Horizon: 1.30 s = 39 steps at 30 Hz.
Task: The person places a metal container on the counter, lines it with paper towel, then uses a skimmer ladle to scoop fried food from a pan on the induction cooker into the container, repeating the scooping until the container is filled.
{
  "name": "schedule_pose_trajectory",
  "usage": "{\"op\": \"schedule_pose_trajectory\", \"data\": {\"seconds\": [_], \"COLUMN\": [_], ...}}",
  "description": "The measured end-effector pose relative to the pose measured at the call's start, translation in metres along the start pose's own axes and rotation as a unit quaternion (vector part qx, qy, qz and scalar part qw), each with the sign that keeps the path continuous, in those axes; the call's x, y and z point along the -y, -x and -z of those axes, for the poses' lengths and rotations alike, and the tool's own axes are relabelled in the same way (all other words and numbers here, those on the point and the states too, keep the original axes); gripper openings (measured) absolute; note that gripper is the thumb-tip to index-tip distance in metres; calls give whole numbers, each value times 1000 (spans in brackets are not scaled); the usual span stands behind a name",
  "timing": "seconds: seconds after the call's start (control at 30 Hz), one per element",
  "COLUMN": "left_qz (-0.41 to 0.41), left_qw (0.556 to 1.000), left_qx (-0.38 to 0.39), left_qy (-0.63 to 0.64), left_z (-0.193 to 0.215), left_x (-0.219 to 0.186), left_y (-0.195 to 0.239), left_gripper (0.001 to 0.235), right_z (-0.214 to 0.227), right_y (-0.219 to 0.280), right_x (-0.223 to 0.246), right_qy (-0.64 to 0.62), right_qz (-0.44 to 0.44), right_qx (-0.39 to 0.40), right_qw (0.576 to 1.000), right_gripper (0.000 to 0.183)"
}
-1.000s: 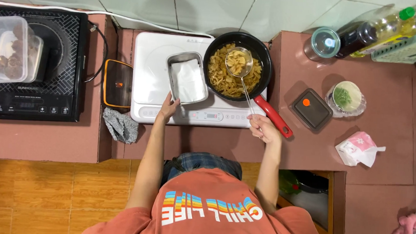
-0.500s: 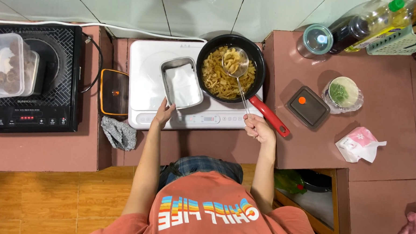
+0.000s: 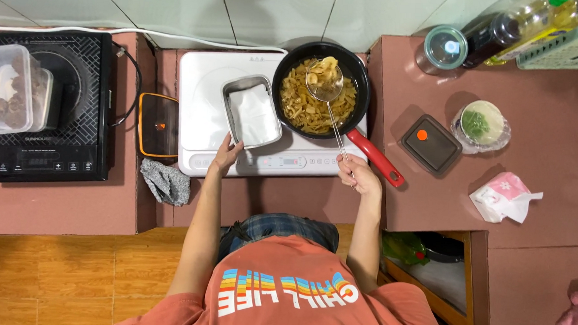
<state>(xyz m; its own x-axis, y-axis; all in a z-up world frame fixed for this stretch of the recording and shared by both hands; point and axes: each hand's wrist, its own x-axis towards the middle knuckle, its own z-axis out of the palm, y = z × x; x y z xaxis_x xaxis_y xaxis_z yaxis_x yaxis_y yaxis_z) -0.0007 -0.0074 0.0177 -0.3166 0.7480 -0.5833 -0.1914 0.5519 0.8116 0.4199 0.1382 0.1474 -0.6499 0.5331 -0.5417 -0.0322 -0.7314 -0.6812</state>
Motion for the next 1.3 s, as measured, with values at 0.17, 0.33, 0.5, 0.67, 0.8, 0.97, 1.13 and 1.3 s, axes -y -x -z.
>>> {"op": "schedule_pose_trajectory", "data": {"seconds": [0.17, 0.33, 0.5, 0.67, 0.8, 0.97, 1.13, 1.3], "left_qz": [14, 15, 0, 2, 22, 29, 43, 41], "left_qw": [1000, 1000, 1000, 1000, 1000, 1000, 999, 999], "left_qx": [-5, -12, -2, -4, -2, -9, -9, -7], "left_qy": [-16, -20, -16, -4, -1, -6, -5, -7], "left_z": [0, -2, 2, 1, -3, 2, -2, -2], "left_x": [5, 6, 9, 7, 1, 3, 1, -1], "left_y": [-5, -4, -7, -6, 5, -4, -1, 2], "left_gripper": [88, 87, 85, 84, 84, 86, 88, 89], "right_z": [-4, -9, -6, -8, -13, -7, -13, -10], "right_y": [0, 4, -7, 2, -4, -6, -1, -8], "right_x": [6, 6, -4, -1, 1, -4, 1, -2], "right_qy": [8, 11, 28, -12, 28, 8, 37, 15], "right_qz": [4, -1, -9, -4, -7, -3, -2, -7], "right_qx": [-26, -32, -55, -16, -39, -8, -39, -34], "right_qw": [1000, 999, 998, 1000, 999, 1000, 999, 999], "right_gripper": [16, 20, 17, 16, 15, 14, 17, 15]}}
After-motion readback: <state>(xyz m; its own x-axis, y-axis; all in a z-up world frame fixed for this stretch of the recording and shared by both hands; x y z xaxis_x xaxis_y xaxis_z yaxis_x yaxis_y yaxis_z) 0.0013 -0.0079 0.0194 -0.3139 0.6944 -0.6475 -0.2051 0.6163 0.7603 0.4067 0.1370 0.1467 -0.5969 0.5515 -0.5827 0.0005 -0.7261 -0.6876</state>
